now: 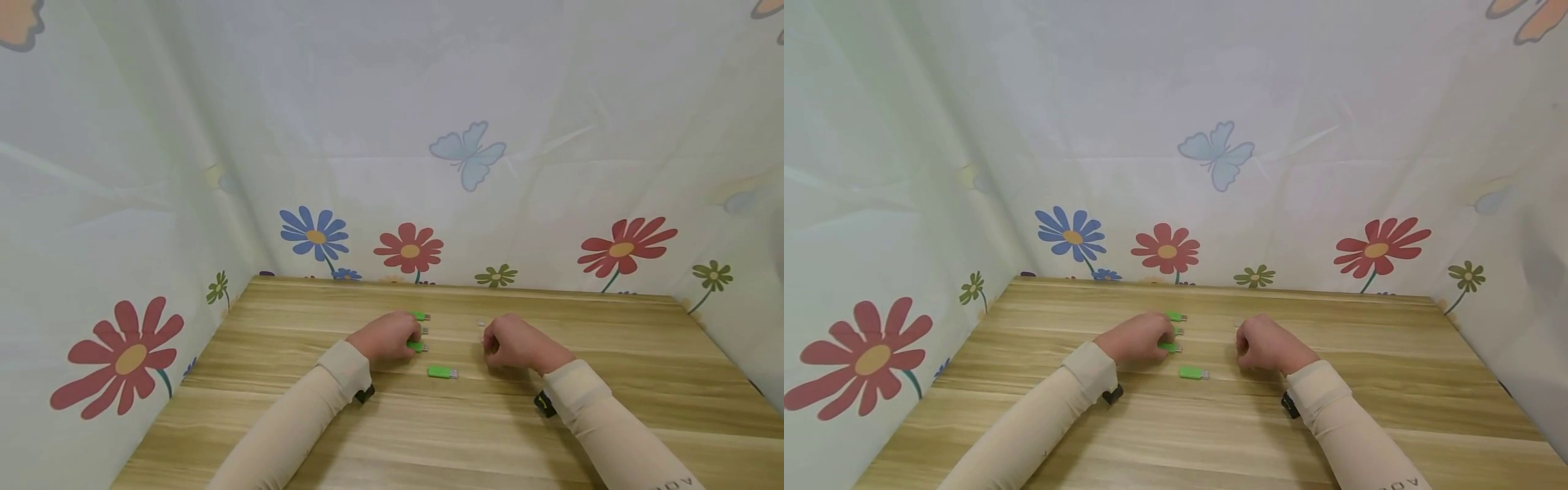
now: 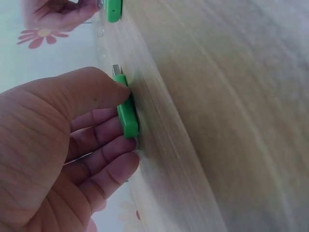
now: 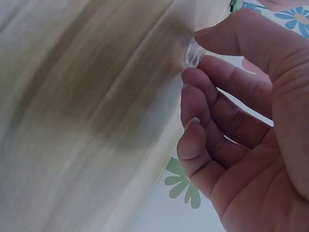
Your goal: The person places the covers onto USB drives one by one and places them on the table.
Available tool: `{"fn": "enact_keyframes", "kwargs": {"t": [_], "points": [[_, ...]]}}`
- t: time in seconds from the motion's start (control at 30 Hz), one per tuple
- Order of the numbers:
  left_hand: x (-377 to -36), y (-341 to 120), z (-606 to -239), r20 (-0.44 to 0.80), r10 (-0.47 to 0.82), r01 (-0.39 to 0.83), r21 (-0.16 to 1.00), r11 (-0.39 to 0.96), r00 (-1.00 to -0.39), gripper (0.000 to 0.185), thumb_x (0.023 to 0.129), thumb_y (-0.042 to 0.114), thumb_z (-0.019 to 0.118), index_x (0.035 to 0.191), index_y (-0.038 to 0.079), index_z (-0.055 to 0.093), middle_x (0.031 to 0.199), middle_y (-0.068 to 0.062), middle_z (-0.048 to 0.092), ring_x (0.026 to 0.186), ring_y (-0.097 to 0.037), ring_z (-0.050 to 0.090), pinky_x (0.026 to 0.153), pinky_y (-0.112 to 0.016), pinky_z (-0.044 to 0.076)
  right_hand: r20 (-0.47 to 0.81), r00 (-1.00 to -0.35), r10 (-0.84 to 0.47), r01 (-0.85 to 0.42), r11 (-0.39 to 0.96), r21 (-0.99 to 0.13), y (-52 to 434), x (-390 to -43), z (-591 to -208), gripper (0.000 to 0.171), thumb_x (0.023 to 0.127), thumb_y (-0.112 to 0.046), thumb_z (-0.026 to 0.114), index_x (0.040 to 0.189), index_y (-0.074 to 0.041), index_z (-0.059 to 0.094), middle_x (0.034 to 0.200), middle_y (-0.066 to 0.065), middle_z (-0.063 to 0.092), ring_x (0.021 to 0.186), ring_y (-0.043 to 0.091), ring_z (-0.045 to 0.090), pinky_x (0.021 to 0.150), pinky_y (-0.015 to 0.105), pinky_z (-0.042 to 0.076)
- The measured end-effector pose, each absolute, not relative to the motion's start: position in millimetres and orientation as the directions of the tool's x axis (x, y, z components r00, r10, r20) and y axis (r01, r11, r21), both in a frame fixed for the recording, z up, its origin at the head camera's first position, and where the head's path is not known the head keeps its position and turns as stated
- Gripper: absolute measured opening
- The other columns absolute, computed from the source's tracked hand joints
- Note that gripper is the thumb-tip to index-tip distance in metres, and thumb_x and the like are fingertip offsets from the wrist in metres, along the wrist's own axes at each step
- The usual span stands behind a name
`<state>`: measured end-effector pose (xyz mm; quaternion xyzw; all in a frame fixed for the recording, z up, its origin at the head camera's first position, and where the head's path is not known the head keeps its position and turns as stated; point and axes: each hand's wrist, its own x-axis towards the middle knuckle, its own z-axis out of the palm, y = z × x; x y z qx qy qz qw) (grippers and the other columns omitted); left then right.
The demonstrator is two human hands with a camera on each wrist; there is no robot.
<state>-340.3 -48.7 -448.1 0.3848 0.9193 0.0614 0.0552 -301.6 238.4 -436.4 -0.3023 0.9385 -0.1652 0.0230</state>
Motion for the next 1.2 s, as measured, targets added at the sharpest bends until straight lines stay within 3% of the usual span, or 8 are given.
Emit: {"fn": "enact_keyframes", "kwargs": {"t": [0.23,0.5,0.8,1.2], "points": [[-338,-50,-446,-0.054,0.717,0.702,0.166,0.693,-0.695,0.026,0.088,0.016,0.077,0.069,0.017,0.06,0.064,0.006,0.042,0.061,-0.01,0.04,0.06,-0.022,0.036,0.051,-0.822,-0.567,-0.553,0.773,-0.311,235,-301,-437,0.019,0.069,-0.006,0.076,0.063,-0.018,0.062,0.061,-0.01,0.054,0.057,0.005,0.045,0.056,0.023,0.041],[-338,-51,-449,-0.065,0.688,0.67,0.177,0.721,-0.723,0.025,0.085,0.015,0.078,0.068,0.017,0.059,0.063,0.005,0.04,0.06,-0.011,0.04,0.057,-0.023,0.036,0.055,-0.832,-0.553,-0.542,0.787,-0.295,233,-301,-437,0.02,0.065,-0.006,0.075,0.061,-0.019,0.06,0.059,-0.011,0.053,0.057,0.006,0.045,0.055,0.023,0.04],[-337,-53,-448,-0.045,0.678,0.662,0.178,0.728,-0.734,0.016,0.084,0.016,0.081,0.08,0.016,0.066,0.074,0.006,0.058,0.068,-0.011,0.051,0.066,-0.023,0.046,0.043,-0.835,-0.549,-0.534,0.788,-0.306,234,-298,-437,0.021,0.069,-0.006,0.076,0.062,-0.019,0.061,0.061,-0.01,0.053,0.058,0.006,0.046,0.055,0.023,0.04],[-326,-56,-425,-0.038,0.68,0.661,0.206,0.722,-0.732,0.009,0.088,0.018,0.08,0.091,0.014,0.072,0.081,0.006,0.062,0.076,-0.012,0.055,0.073,-0.022,0.049,0.052,-0.847,-0.529,-0.509,0.778,-0.367,239,-294,-425,0.014,0.069,-0.003,0.075,0.071,-0.014,0.065,0.066,-0.008,0.056,0.06,0.007,0.049,0.058,0.024,0.043]]}}
